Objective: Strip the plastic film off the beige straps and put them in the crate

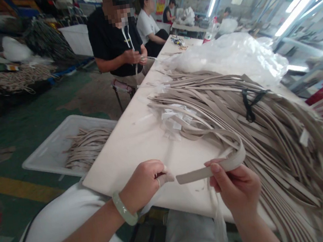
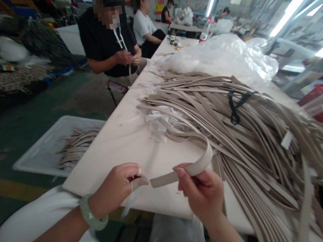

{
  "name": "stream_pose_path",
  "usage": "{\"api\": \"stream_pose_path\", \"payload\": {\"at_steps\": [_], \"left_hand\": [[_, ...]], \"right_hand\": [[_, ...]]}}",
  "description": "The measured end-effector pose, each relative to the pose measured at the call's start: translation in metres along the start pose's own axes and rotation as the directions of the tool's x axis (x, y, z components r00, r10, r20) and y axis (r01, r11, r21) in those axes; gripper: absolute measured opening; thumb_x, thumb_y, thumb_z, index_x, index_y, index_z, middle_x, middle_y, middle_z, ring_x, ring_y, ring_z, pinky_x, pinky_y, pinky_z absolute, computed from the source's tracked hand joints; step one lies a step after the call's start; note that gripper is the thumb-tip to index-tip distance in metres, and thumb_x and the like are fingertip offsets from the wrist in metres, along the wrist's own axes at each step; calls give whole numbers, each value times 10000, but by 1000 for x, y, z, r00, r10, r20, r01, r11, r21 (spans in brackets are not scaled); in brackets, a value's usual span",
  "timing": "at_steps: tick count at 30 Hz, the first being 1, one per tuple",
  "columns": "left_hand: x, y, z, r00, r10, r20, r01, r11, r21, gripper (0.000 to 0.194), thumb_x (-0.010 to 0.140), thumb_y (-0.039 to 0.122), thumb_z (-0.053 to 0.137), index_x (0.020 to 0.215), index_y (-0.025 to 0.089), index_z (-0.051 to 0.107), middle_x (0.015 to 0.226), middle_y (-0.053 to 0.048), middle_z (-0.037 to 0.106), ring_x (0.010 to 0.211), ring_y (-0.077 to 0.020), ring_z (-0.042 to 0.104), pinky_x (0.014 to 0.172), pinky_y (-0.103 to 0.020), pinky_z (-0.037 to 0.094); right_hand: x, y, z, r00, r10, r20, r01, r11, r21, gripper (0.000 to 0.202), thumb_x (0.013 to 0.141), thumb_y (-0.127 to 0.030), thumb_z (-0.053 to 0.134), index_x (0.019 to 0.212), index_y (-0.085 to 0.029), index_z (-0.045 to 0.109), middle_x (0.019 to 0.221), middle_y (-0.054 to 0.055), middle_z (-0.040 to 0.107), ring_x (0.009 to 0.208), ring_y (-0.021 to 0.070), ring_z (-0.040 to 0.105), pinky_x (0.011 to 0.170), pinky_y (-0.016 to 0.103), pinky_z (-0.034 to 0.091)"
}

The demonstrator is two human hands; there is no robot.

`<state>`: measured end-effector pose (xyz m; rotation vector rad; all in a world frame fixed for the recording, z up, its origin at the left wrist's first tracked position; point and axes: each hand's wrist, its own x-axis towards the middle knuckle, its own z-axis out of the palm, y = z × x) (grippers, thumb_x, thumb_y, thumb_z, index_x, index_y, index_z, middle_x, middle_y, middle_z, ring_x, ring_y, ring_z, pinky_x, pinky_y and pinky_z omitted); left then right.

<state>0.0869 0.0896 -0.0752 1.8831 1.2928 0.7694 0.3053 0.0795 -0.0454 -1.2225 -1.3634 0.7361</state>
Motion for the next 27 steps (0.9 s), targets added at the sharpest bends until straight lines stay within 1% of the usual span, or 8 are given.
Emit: {"api": "stream_pose_path", "payload": {"at_steps": [6, 9, 12, 16, 18, 21, 23, 27], "left_hand": [[-2, -1, 3, 999, 20, 46, -23, 998, 56, 143, 839, 219, 681, 712, 157, 699, 700, -7, 625, 705, -129, 575, 664, -223, 387], [-1, -1, 3, 993, 34, 117, -48, 992, 121, 144, 830, 156, 674, 687, 137, 676, 716, -18, 618, 712, -137, 568, 672, -231, 387], [-1, -1, 3, 978, 45, 205, -79, 984, 162, 176, 820, 212, 699, 671, 125, 662, 712, -22, 608, 706, -145, 565, 671, -237, 391], [-2, -1, 3, 969, 79, 235, -124, 975, 184, 156, 826, 191, 688, 687, 126, 658, 714, -20, 615, 715, -146, 570, 678, -235, 392], [-2, -1, 4, 968, 86, 235, -133, 972, 193, 165, 837, 198, 676, 687, 132, 656, 713, -19, 620, 710, -145, 571, 675, -234, 391], [-2, -2, 4, 971, 83, 226, -133, 967, 218, 201, 859, 239, 654, 683, 142, 657, 716, -23, 626, 696, -145, 569, 665, -240, 387], [-2, -2, 4, 971, 77, 228, -130, 964, 230, 194, 864, 235, 644, 693, 144, 659, 729, -27, 631, 708, -149, 573, 669, -243, 387], [-2, 0, 4, 963, 66, 261, -136, 956, 260, 177, 861, 217, 642, 702, 141, 656, 746, -33, 635, 729, -158, 578, 685, -250, 390]], "right_hand": [[3, -2, 1, 998, 5, 63, 1, 995, -103, 216, 824, -359, 680, 743, -166, 732, 455, -12, 560, 351, 83, 447, 347, 203, 340], [6, -3, -1, 986, -81, 143, 107, 978, -177, 184, 824, -335, 677, 746, -178, 736, 452, -15, 566, 370, 91, 476, 368, 203, 371], [11, -1, -5, 960, -183, 214, 233, 942, -242, 140, 820, -303, 678, 766, -187, 734, 450, -17, 574, 399, 107, 521, 394, 204, 404], [15, 1, -9, 919, -248, 308, 337, 899, -281, 111, 821, -270, 668, 794, -191, 742, 477, -10, 609, 416, 117, 551, 414, 209, 432], [13, 0, -10, 935, -221, 278, 298, 913, -278, 125, 822, -282, 670, 786, -188, 743, 478, -7, 609, 403, 113, 539, 400, 209, 421], [8, -4, -9, 970, -123, 208, 171, 957, -233, 170, 822, -330, 677, 778, -179, 741, 447, -11, 577, 357, 102, 478, 366, 216, 388], [6, -5, -8, 975, -78, 209, 120, 973, -195, 189, 822, -349, 678, 768, -178, 738, 436, -16, 562, 344, 95, 451, 354, 215, 370], [7, -4, -6, 952, -105, 288, 168, 965, -202, 171, 830, -327, 668, 769, -180, 731, 454, -14, 576, 370, 99, 479, 374, 212, 386]]}}
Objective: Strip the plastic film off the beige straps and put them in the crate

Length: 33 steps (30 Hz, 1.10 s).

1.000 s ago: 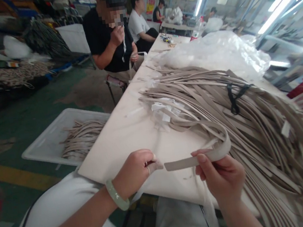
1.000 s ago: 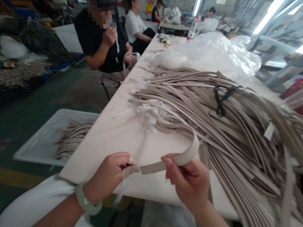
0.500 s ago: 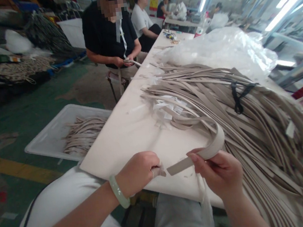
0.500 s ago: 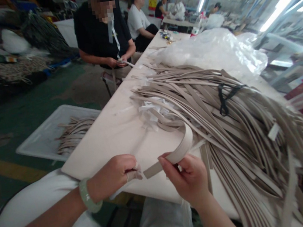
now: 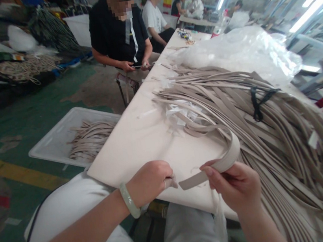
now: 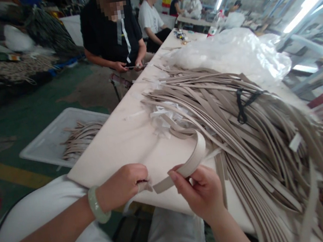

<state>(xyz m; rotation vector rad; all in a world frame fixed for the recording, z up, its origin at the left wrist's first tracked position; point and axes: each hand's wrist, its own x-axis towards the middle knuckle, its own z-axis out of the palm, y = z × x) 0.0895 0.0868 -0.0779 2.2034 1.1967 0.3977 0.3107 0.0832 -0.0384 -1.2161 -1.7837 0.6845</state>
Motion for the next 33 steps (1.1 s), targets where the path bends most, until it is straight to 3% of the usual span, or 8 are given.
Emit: {"api": "stream_pose_path", "payload": {"at_steps": [6, 11, 17, 21, 24, 26, 28, 33], "left_hand": [[0, -1, 3, 1000, 24, 13, -24, 1000, 6, 179, 868, 190, 614, 698, 144, 647, 740, -31, 631, 722, -159, 565, 695, -252, 390], [0, 3, -2, 999, 27, 19, -22, 978, -207, 188, 832, 172, 640, 646, 141, 635, 703, -9, 590, 701, -134, 523, 673, -236, 375], [-2, 6, 5, 984, -90, 151, 169, 714, -679, 291, 798, 386, 669, 693, 115, 674, 647, 16, 526, 610, -106, 464, 567, -216, 356], [-3, 4, 12, 959, -147, 243, 279, 647, -710, 324, 745, 417, 690, 723, 94, 702, 600, 23, 532, 550, -92, 427, 518, -212, 325], [-5, 4, 10, 953, -138, 270, 287, 701, -653, 324, 743, 411, 679, 712, 92, 723, 583, 9, 559, 543, -97, 445, 514, -212, 333], [-6, 4, 9, 957, -154, 245, 280, 710, -646, 324, 743, 411, 679, 715, 92, 729, 600, -3, 583, 555, -103, 467, 524, -214, 347], [-7, 3, 8, 966, -184, 179, 257, 697, -670, 291, 739, 382, 685, 719, 94, 725, 629, -13, 603, 579, -111, 491, 538, -217, 363], [-8, -3, 12, 974, -223, -32, 139, 707, -693, 220, 748, 308, 677, 648, 112, 678, 610, 13, 529, 604, -108, 469, 546, -217, 352]], "right_hand": [[1, 2, 6, 993, -120, -8, 118, 987, -105, 108, 821, -282, 676, 780, -203, 738, 489, -4, 610, 459, 127, 566, 445, 224, 426], [-2, 13, 13, 995, -64, 80, 60, 997, 52, 87, 829, -244, 677, 839, -212, 757, 510, -12, 619, 403, 94, 493, 433, 218, 405], [-16, 22, 32, 961, 128, 245, -203, 929, 310, 133, 830, -303, 687, 812, -215, 785, 647, 34, 680, 532, 123, 542, 501, 240, 414], [-15, 27, 39, 870, 234, 435, -443, 759, 477, 245, 809, -393, 701, 956, -212, 776, 635, 18, 587, 562, 105, 481, 509, 228, 368], [-2, 36, 37, 843, 364, 396, -538, 548, 640, 362, 846, -504, 618, 926, -179, 757, 537, -49, 348, 463, 63, 268, 429, 208, 226], [5, 41, 36, 857, 399, 327, -513, 591, 622, 359, 872, -488, 594, 836, -163, 743, 530, -58, 282, 467, 66, 232, 433, 217, 195], [5, 41, 40, 890, 359, 281, -455, 735, 503, 320, 881, -452, 603, 845, -166, 742, 536, -52, 297, 484, 76, 254, 447, 226, 200], [-21, 32, 65, 953, 124, 275, -226, 898, 378, 265, 925, -389, 549, 963, -228, 756, 664, 8, 510, 602, 122, 441, 556, 258, 335]]}}
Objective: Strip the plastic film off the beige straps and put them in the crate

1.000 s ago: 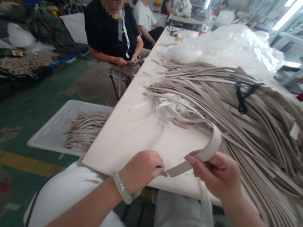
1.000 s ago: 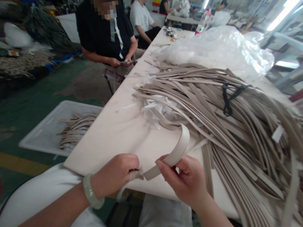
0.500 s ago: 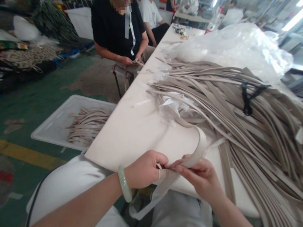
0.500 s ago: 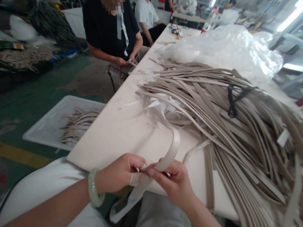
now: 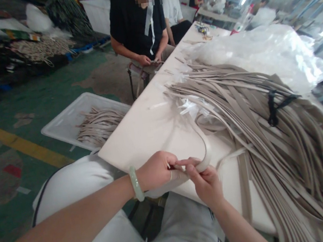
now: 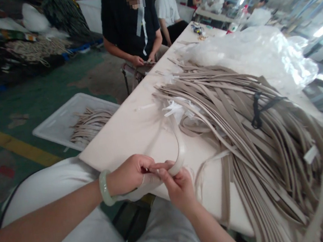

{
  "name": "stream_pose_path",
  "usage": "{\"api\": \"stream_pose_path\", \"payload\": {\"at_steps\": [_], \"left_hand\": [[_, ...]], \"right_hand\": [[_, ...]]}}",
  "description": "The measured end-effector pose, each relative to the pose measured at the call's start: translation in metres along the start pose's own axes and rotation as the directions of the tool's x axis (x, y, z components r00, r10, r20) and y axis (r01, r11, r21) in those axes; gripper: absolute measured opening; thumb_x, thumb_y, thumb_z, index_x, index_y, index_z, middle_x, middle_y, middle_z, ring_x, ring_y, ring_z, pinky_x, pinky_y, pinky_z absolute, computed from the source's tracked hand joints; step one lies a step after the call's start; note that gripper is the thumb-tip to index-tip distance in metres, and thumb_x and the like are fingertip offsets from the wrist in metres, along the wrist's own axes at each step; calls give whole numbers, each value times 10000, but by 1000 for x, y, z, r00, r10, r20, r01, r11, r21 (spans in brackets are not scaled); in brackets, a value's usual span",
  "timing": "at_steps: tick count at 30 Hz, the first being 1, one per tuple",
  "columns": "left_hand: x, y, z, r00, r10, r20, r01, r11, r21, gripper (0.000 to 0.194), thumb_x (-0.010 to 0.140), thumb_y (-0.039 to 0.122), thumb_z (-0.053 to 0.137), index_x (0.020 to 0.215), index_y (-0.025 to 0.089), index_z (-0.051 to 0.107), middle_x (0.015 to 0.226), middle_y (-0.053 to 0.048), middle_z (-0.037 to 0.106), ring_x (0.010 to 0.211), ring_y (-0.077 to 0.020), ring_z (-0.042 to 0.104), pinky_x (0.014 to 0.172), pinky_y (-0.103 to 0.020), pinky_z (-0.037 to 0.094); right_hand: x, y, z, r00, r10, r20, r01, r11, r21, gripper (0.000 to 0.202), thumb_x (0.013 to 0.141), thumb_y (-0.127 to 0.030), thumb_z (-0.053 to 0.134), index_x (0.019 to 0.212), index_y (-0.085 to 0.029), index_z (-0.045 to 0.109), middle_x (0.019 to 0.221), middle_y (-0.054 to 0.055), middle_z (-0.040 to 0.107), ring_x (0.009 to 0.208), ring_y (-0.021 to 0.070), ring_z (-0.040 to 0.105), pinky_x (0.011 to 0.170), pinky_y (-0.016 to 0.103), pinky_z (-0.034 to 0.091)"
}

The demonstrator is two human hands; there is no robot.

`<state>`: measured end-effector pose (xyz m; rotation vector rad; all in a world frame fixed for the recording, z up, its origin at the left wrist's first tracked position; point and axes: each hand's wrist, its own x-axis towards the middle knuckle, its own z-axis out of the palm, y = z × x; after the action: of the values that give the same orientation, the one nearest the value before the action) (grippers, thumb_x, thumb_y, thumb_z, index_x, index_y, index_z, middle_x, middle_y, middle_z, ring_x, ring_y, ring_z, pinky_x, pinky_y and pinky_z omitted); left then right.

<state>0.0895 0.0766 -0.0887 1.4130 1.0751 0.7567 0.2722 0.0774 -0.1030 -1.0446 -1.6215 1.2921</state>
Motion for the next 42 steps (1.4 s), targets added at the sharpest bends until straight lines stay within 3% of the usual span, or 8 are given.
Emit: {"api": "stream_pose_path", "payload": {"at_steps": [4, 10, 18, 23, 27, 32, 38, 42], "left_hand": [[-2, -1, -4, 1000, -23, -6, 22, 997, -76, 278, 738, 339, 695, 591, 116, 617, 581, 29, 475, 587, -97, 425, 529, -217, 325], [-8, 10, -12, 989, -74, 128, 79, 996, -34, 209, 693, 306, 737, 727, 100, 724, 632, -8, 623, 590, -107, 495, 549, -213, 370], [-14, 13, -11, 918, 273, 289, -271, 961, -47, 225, 736, 311, 752, 658, 104, 714, 638, -5, 592, 603, -98, 487, 557, -209, 357], [-19, 11, -7, 795, 208, 570, -272, 962, 28, 233, 722, 347, 779, 615, 146, 729, 583, -10, 633, 559, -110, 516, 544, -221, 364], [-18, 8, -5, 845, 166, 509, -195, 981, 5, 234, 696, 375, 800, 694, 145, 758, 654, -27, 682, 623, -121, 570, 576, -211, 386], [-15, 8, -2, 889, 179, 421, -135, 982, -133, 215, 726, 332, 764, 818, 137, 767, 668, -11, 661, 661, -124, 578, 598, -203, 408], [-7, 16, -3, 925, 164, 342, -202, 976, 77, 175, 690, 273, 795, 704, 103, 754, 576, -2, 614, 589, -103, 534, 532, -205, 342], [-5, 21, -1, 918, 168, 359, -187, 982, 17, 129, 700, 219, 775, 757, 104, 764, 598, 6, 639, 603, -101, 545, 546, -195, 351]], "right_hand": [[-4, 2, 11, 992, -94, 82, 89, 994, 57, 295, 939, -390, 516, 1061, -249, 745, 745, 30, 522, 700, 152, 483, 647, 290, 378], [16, -21, -8, 988, 156, 17, -153, 935, 319, 443, 953, -505, 425, 937, -227, 769, 585, -2, 437, 567, 129, 409, 563, 269, 362], [-41, -38, 1, 871, -417, 260, 483, 823, -298, 412, 863, -176, 573, 1259, -266, 642, 739, 36, 525, 655, 161, 531, 565, 287, 419], [-61, -55, -8, 984, -179, 9, 177, 979, 98, 318, 958, -396, 437, 1029, -270, 720, 584, 2, 458, 509, 144, 472, 466, 276, 415], [-62, -57, -11, 944, -126, -305, 104, 991, -86, 331, 945, -374, 482, 845, -204, 747, 629, 45, 587, 574, 161, 530, 536, 297, 445], [-62, -47, -2, 971, -161, -178, 110, 958, -266, 261, 886, -374, 578, 953, -201, 762, 769, 72, 678, 665, 177, 567, 616, 316, 451], [-40, -70, -34, 934, -61, -352, 114, 985, 132, 449, 893, -529, 435, 916, -216, 756, 559, 3, 451, 543, 148, 455, 531, 304, 404], [-39, -58, -29, 925, -118, -360, 70, 987, -143, 279, 849, -436, 596, 853, -197, 741, 656, 29, 552, 619, 161, 507, 565, 290, 393]]}}
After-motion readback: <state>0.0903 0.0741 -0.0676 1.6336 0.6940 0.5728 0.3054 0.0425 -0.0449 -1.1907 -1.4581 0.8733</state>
